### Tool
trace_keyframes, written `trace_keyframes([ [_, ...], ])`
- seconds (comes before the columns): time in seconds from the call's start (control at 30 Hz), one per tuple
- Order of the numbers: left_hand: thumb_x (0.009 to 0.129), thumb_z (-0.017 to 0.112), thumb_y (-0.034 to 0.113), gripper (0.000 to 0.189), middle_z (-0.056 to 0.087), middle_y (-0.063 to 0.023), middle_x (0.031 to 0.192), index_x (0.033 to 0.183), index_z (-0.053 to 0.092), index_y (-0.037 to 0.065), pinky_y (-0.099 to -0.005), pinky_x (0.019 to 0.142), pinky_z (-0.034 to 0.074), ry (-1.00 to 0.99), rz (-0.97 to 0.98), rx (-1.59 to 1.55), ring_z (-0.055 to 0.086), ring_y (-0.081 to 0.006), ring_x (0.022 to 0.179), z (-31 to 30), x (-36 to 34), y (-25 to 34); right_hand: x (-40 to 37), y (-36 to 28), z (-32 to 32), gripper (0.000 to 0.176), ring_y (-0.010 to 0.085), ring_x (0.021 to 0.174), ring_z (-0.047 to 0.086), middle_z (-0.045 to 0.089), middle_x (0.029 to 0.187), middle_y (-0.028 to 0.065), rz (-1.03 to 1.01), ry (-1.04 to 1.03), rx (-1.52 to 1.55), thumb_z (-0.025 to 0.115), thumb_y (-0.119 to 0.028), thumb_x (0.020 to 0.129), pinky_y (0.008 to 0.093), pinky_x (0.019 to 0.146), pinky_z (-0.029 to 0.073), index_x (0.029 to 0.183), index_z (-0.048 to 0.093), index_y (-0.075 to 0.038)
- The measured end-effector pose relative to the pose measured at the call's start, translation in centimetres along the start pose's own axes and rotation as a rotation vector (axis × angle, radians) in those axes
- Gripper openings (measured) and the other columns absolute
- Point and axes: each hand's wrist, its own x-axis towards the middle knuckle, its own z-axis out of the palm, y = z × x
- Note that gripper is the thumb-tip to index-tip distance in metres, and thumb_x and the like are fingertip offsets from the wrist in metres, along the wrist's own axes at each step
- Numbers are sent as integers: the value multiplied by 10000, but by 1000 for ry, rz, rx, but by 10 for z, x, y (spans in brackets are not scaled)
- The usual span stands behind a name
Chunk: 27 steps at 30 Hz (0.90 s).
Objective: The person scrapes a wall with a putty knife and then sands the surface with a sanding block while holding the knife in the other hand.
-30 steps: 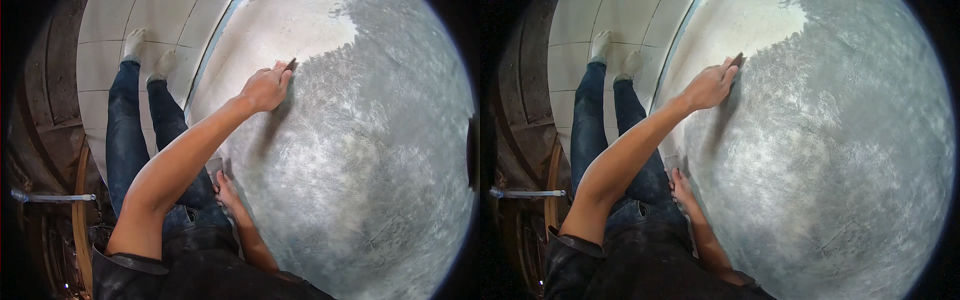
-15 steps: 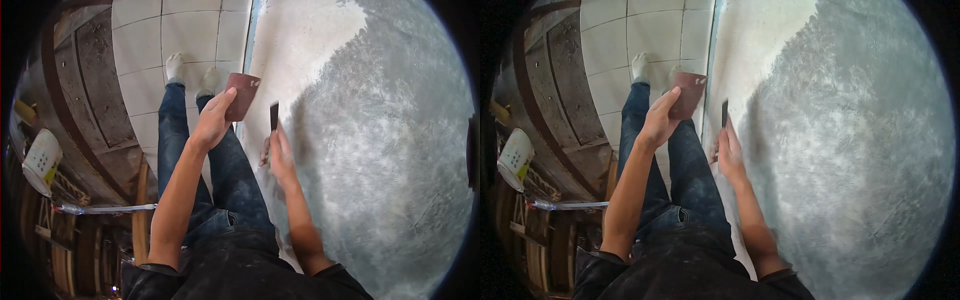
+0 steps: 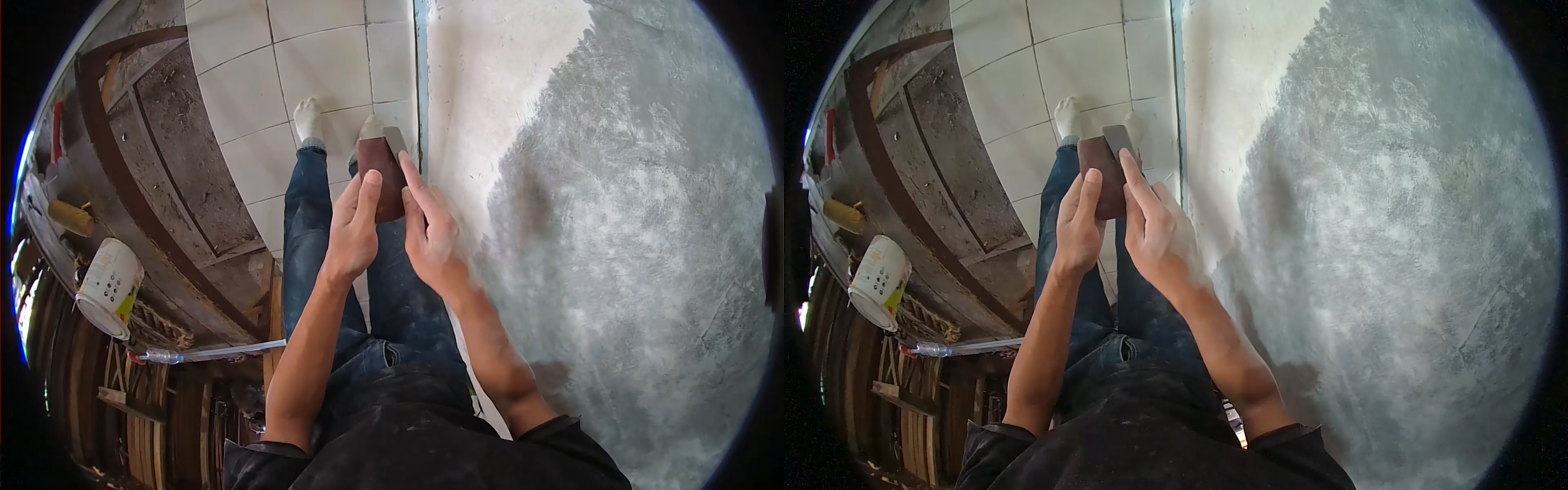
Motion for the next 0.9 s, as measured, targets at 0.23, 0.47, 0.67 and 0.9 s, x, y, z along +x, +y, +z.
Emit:
trace_keyframes([
  [0.23, 1058, 415, 290, 390, 584, -65, 1215, 1308, 487, 0, -304, 979, 420, 11, 22, -129, 558, -132, 1096, -5, 6, 25, -6, -22, -7, 455, 351, 639, 583, 578, 749, 165, 37, -100, -54, 522, -120, 968, 444, 604, 470, 1420, 480, -156],
  [0.47, 1060, 412, 326, 395, 580, 1, 1042, 1251, 517, -2, -225, 829, 424, 25, 18, 30, 505, -52, 934, -15, 10, 40, 9, -33, -10, 447, 359, 652, 590, 575, 740, 180, 39, -90, -3, 518, -112, 967, 443, 600, 468, 1411, 486, -147],
  [0.67, 1057, 406, 291, 411, 580, -122, 1221, 1307, 459, -31, -344, 965, 465, -14, -41, -69, 577, -187, 1119, -24, 11, 51, 21, -34, -10, 429, 356, 655, 591, 576, 748, 186, 20, -124, 69, 510, -110, 972, 437, 604, 470, 1400, 490, -112],
  [0.9, 1061, 406, 288, 364, 631, -51, 1047, 1153, 543, -36, -296, 881, 477, 13, -65, 77, 612, -153, 962, -27, 13, 69, 29, -24, -8, 423, 232, 631, 588, 598, 758, 122, 142, -82, 367, 452, -221, 1026, 346, 581, 476, 1414, 447, -53],
])
